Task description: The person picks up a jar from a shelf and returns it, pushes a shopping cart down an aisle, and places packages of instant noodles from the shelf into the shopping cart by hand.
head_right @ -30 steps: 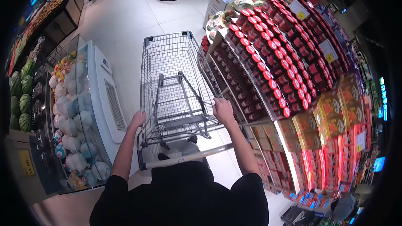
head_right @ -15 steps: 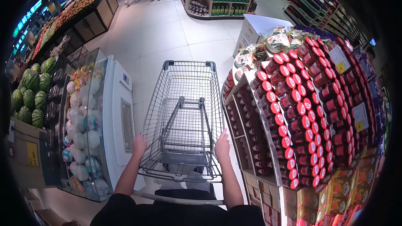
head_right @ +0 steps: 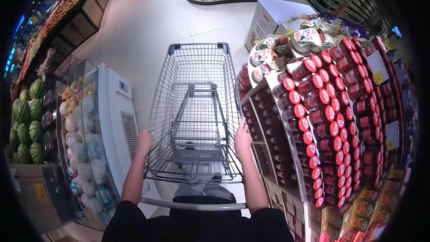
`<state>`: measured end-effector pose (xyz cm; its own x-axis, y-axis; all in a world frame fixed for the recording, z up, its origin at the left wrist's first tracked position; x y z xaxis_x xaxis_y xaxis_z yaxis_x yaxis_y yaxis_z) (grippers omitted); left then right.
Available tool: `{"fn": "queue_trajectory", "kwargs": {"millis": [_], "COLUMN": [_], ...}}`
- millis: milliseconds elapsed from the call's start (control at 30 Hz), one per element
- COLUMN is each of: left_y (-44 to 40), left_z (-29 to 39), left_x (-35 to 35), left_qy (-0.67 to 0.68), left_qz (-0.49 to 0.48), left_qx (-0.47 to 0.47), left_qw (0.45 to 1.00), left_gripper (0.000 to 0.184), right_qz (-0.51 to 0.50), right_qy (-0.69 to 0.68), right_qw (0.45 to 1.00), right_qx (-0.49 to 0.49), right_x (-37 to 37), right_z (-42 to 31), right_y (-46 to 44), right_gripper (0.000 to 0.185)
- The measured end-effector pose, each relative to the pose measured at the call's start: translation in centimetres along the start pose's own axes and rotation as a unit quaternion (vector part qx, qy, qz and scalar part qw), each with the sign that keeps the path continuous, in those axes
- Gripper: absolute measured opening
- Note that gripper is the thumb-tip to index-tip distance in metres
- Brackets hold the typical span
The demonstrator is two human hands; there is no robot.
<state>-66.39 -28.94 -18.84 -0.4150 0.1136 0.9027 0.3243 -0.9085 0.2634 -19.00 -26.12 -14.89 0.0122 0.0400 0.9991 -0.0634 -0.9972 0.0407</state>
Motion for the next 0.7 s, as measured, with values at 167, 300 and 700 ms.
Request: {"fn": "queue_trajectory", "kwargs": {"millis": [167,300,700], "left_y": [-9.3,-16.0,-33.6], "left_z": [3.4,6.0,12.1], "left_x": [3.7,5.0,7.1], "left_qy": [-0.007,0.004,0.02], "left_qz": [0.006,-0.027,-0.059], "left_qx": [-0.042,-0.028,-0.062], "left_qw": [0.999,0.999,0.996], "left_gripper": [0.019,0.029,0.037], "right_qz": [-0.01,-0.038,-0.04], "right_qy": [-0.005,-0.004,-0.063], "right_qw": [0.999,0.997,0.99], "right_qx": [-0.03,-0.061,-0.118], "right_x": [0.4,0.1,0.4], "right_z": [-2.3,-3.5,-5.1], "right_y": [-7.7,-13.3,-26.1], "right_gripper": [0.07,0.081,0.07]}}
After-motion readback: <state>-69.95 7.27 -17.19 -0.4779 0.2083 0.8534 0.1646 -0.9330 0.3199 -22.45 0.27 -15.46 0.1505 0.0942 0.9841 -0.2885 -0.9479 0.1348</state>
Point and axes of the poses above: each hand's wrist, its own y-axis away from the middle knuckle, its own x-axis out of the back of the hand, z = x × y, the point moved 8 cm from there along -y, towards the middle knuckle, and after that the axes turned 6 degrees about y, right-handed, at the moved point
